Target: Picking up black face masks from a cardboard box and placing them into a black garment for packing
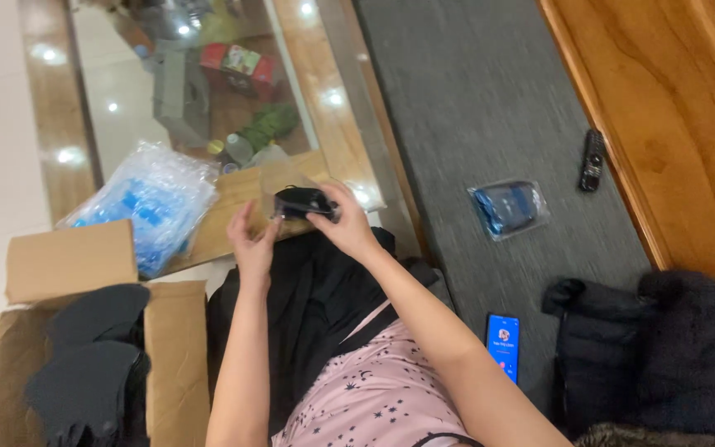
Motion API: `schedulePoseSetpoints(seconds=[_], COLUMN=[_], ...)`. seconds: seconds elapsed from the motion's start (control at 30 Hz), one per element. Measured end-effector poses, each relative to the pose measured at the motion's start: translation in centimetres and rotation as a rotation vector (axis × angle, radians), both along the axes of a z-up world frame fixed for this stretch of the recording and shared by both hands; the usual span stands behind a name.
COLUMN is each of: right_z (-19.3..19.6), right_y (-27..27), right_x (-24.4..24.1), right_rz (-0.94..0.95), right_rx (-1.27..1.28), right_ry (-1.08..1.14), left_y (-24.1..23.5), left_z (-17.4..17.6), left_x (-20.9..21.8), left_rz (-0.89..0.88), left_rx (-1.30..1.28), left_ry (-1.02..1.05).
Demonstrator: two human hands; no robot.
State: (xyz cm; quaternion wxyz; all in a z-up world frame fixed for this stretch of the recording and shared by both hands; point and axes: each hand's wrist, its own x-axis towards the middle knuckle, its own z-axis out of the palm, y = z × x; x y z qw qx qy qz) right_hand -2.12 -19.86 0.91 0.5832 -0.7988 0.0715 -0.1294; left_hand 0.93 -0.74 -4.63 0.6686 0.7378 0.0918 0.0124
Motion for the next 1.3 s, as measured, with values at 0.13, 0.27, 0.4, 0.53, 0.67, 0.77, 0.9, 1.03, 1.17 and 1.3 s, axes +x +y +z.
schedulePoseSetpoints(seconds=[0.13, 0.27, 0.4, 0.53, 0.67, 0.77, 0.9, 1.03, 1.17, 1.3], right_z=[-1.1, -0.6, -3.0, -18.2, -19.2, -17.7, -12.4, -11.7, -14.2, -14.7], right_y=[-2.1, -8.7, -17.1, -30.4, -33.7, -33.7, -27.8, -24.1, -24.9, -27.4], right_x=[0.5, 0.1, -0.8, -1.8, -2.9, -5.0, -7.3, -9.5, -10.3, -10.3], right_rz=[-0.035, -0.348, -0.763, -1.012, -1.123, -1.129, -0.782, -0.272, -0.214, -0.235], right_rx=[-0.06, 0.234, 0.376, 0.428, 0.338, 0.026, -0.92, -1.122, -1.105, -1.028], right_ry=[0.047, 0.046, 0.03, 0.292, 0.38, 0.446, 0.233, 0.424, 0.71, 0.899], left_y=[0.1, 1.1, 1.6, 1.0, 0.7, 0.7, 0.8, 0.6, 0.7, 0.9], left_z=[-0.5, 0.1, -0.7, 0.1, 0.0, -0.1, 0.6, 0.2, -0.3, -0.7], left_x=[-2.3, -5.9, -6.6, -6.6, -6.6, -7.0, -7.0, -7.0, -7.0, -7.0], left_rz=[0.088, 0.117, 0.162, 0.168, 0.167, 0.179, 0.165, 0.163, 0.18, 0.168], left_rx=[0.142, 0.139, 0.144, 0.18, 0.229, 0.242, 0.278, 0.277, 0.281, 0.286], left_ry=[-0.082, -0.141, -0.125, -0.134, -0.109, -0.104, -0.098, -0.101, -0.106, -0.116])
